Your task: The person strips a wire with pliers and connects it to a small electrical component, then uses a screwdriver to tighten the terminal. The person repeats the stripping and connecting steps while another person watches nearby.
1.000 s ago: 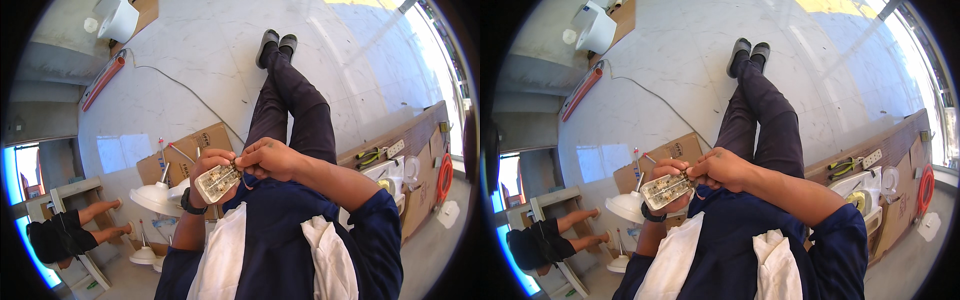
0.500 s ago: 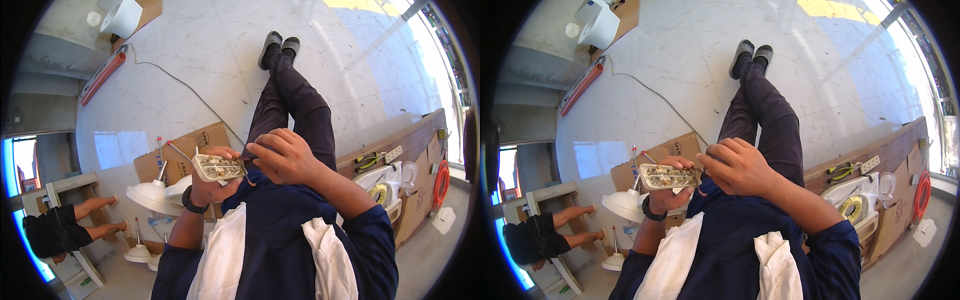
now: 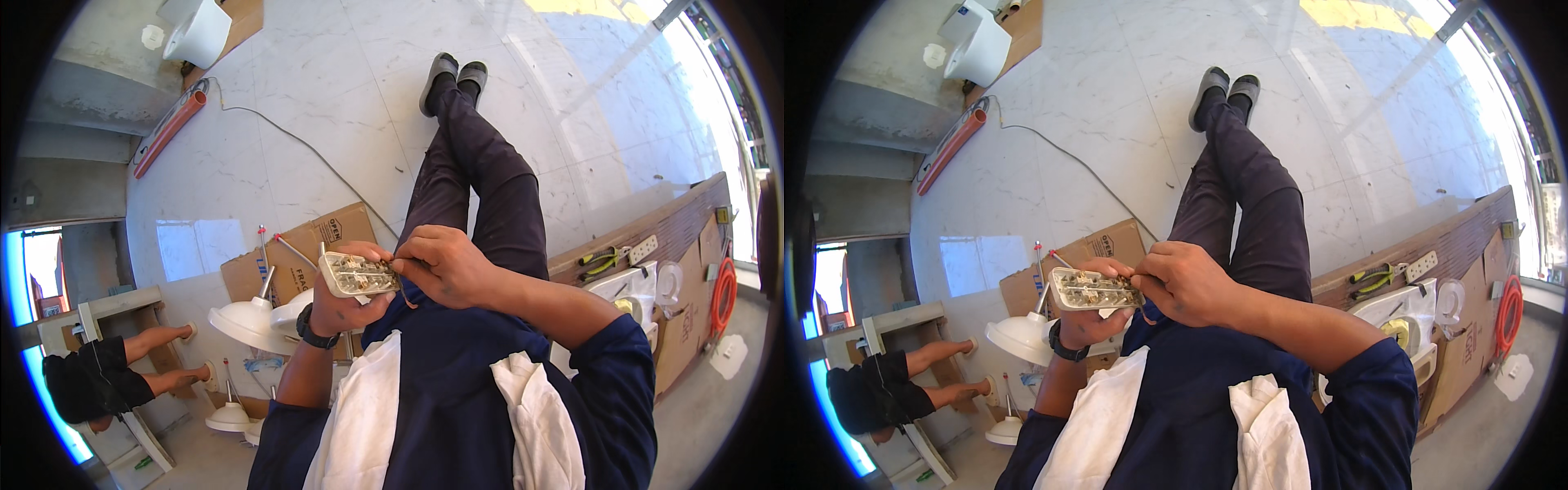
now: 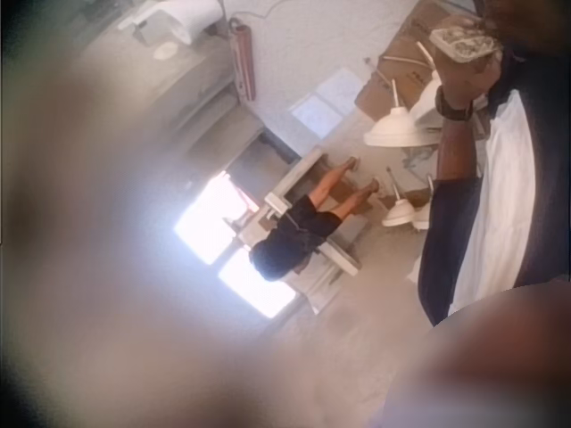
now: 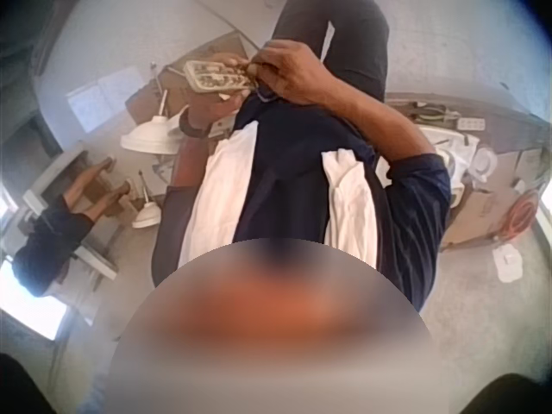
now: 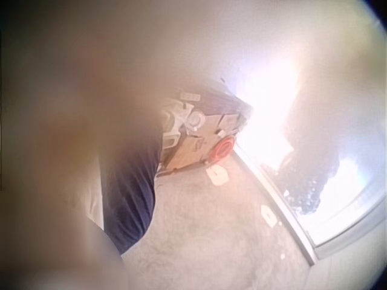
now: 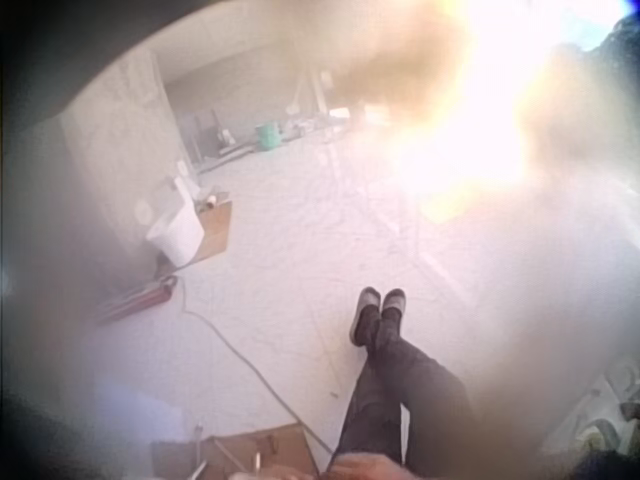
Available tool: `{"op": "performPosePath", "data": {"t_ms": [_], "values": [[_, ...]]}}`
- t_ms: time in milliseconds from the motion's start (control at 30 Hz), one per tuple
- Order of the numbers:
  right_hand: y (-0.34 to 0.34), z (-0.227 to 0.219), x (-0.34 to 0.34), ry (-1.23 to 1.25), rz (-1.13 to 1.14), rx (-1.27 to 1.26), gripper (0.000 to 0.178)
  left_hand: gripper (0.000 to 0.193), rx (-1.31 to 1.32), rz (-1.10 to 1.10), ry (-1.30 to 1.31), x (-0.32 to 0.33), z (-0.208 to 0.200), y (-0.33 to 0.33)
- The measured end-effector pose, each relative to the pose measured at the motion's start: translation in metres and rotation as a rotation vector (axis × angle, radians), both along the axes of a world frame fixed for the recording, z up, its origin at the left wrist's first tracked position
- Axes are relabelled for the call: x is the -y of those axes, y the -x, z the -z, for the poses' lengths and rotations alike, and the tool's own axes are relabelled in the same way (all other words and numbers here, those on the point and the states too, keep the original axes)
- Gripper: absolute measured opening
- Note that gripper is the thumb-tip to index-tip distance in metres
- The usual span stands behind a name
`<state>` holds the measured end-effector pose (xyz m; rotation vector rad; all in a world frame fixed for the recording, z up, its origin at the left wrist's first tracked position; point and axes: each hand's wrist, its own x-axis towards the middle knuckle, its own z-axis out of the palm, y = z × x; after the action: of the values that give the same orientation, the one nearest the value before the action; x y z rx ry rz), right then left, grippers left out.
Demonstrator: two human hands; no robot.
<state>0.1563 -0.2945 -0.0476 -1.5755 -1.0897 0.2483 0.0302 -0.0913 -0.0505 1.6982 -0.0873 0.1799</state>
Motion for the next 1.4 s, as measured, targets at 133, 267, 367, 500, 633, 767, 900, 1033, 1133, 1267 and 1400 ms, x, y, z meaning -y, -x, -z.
{"op": "performPosePath", "data": {"t_ms": [133,267,367,500,633,767,900,1033,1133,1267,1400], "values": [[-0.005,0.001,0.003,0.289,-0.174,-1.619,0.018,0.057,0.113,0.093,-0.047,-0.003,0.002,-0.006],[-0.012,0.004,0.004,0.289,-0.165,-1.916,0.019,0.056,0.145,0.102,-0.051,0.003,0.004,-0.011],[-0.018,0.004,0.007,0.283,-0.184,-1.734,0.023,0.055,0.098,0.074,-0.062,0.008,0.004,-0.011],[-0.023,0.003,0.026,0.274,-0.067,-1.264,0.034,0.055,-0.128,-0.01,-0.036,0.014,0.001,-0.01],[-0.039,0.02,0.108,0.393,0.451,-0.856,0.044,0.059,-0.144,-0.047,0.155,0.014,0.005,-0.015],[-0.063,0.068,0.236,0.712,1.236,-0.518,0.05,0.059,-0.189,-0.066,0.251,0.012,0.02,-0.014],[-0.052,0.118,0.332,1.229,1.344,-0.782,0.072,0.062,-0.177,-0.08,0.306,0.007,0.031,-0.006],[-0.048,0.171,0.362,1.275,1.213,-0.876,0.075,0.063,-0.169,-0.075,0.388,0.009,0.027,-0.004],[-0.044,0.204,0.38,1.275,1.2,-0.944,0.065,0.061,-0.124,-0.087,0.368,0.009,0.019,-0.004],[-0.042,0.206,0.396,1.156,1.106,-0.83,0.049,0.059,-0.11,-0.13,0.427,0.003,0.02,0.003],[-0.034,0.143,0.37,0.319,1.293,-1.312,0.022,0.061,-0.181,-0.229,0.507,-0.005,0.028,0.014]]}}
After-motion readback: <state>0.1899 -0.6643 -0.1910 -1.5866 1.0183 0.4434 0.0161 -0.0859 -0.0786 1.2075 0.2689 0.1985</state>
